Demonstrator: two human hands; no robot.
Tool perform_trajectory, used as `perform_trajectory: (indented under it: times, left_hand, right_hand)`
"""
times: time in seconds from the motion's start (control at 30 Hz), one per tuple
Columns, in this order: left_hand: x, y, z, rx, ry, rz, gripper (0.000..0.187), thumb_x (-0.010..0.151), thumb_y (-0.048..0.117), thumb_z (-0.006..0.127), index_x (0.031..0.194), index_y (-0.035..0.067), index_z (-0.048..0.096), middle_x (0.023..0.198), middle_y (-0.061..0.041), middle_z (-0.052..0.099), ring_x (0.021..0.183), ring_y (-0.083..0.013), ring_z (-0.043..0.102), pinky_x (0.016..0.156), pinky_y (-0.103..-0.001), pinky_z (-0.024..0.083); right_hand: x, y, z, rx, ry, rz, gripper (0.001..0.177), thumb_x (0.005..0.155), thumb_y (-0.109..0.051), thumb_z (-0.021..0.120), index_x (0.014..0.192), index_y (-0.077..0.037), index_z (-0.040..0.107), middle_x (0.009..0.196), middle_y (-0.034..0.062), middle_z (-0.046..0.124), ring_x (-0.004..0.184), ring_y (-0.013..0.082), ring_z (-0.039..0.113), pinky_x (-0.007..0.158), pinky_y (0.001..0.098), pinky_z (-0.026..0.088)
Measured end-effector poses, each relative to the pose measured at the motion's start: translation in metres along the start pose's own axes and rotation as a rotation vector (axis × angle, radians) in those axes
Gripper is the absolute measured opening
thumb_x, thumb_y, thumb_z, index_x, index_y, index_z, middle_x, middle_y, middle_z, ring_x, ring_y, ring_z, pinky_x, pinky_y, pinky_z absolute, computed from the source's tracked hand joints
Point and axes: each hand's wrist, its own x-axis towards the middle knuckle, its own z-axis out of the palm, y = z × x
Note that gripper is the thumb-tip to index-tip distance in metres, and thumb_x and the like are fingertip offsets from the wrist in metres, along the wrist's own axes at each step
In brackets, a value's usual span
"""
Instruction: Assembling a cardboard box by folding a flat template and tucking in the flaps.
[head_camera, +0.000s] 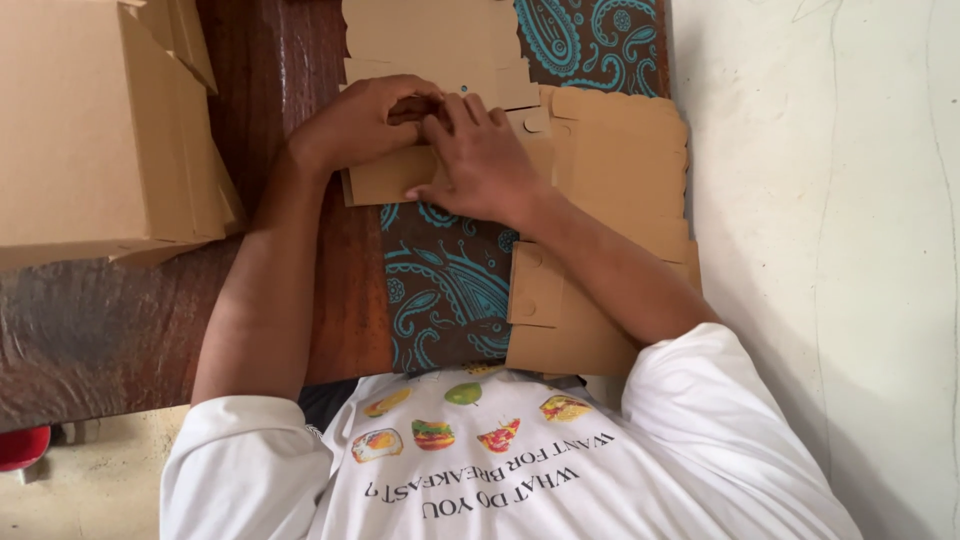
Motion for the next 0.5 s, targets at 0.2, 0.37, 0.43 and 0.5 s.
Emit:
perform_trajectory:
  times: [0.2, 0.37, 0.43, 0.5]
  left_hand:
    - [-0.001, -0.002, 0.002, -0.013, 0.002, 0.026, 0.043, 0.095, 0.005, 0.054, 0.137, 0.005, 0.058, 0.136, -0.013, 0.065, 0.125, -0.0229, 0.063, 0.103, -0.033, 0.051]
    - [0.003, -0.007, 0.005, 0.071, 0.012, 0.031, 0.043, 0.095, 0.008, 0.055, 0.137, 0.006, 0.059, 0.134, -0.014, 0.066, 0.122, -0.0254, 0.063, 0.102, -0.037, 0.050]
    - [0.003, -0.010, 0.006, 0.117, -0.004, 0.027, 0.043, 0.096, 0.011, 0.056, 0.138, 0.006, 0.059, 0.136, -0.015, 0.064, 0.124, -0.0277, 0.062, 0.102, -0.039, 0.049]
    - [0.004, -0.017, 0.009, 0.106, 0.006, 0.078, 0.044, 0.095, 0.005, 0.060, 0.139, 0.005, 0.059, 0.138, -0.015, 0.062, 0.125, -0.0271, 0.061, 0.103, -0.038, 0.049]
  right_hand:
    - [0.001, -0.004, 0.015, 0.023, 0.163, 0.049, 0.078, 0.080, -0.078, 0.073, 0.107, -0.008, 0.054, 0.119, 0.0133, 0.051, 0.106, 0.0343, 0.049, 0.079, 0.0513, 0.043]
    - [-0.003, 0.002, 0.009, 0.068, 0.075, 0.059, 0.081, 0.079, -0.078, 0.075, 0.113, -0.009, 0.054, 0.122, 0.0140, 0.049, 0.110, 0.0354, 0.047, 0.080, 0.0527, 0.043]
    - [-0.007, 0.006, 0.008, 0.066, 0.032, 0.067, 0.083, 0.079, -0.079, 0.074, 0.120, -0.009, 0.055, 0.126, 0.0149, 0.049, 0.113, 0.0357, 0.047, 0.080, 0.0535, 0.044]
    - [-0.012, 0.011, 0.011, 0.019, 0.003, 0.081, 0.083, 0.076, -0.076, 0.078, 0.128, -0.015, 0.057, 0.121, 0.0118, 0.051, 0.113, 0.0354, 0.048, 0.080, 0.0526, 0.044]
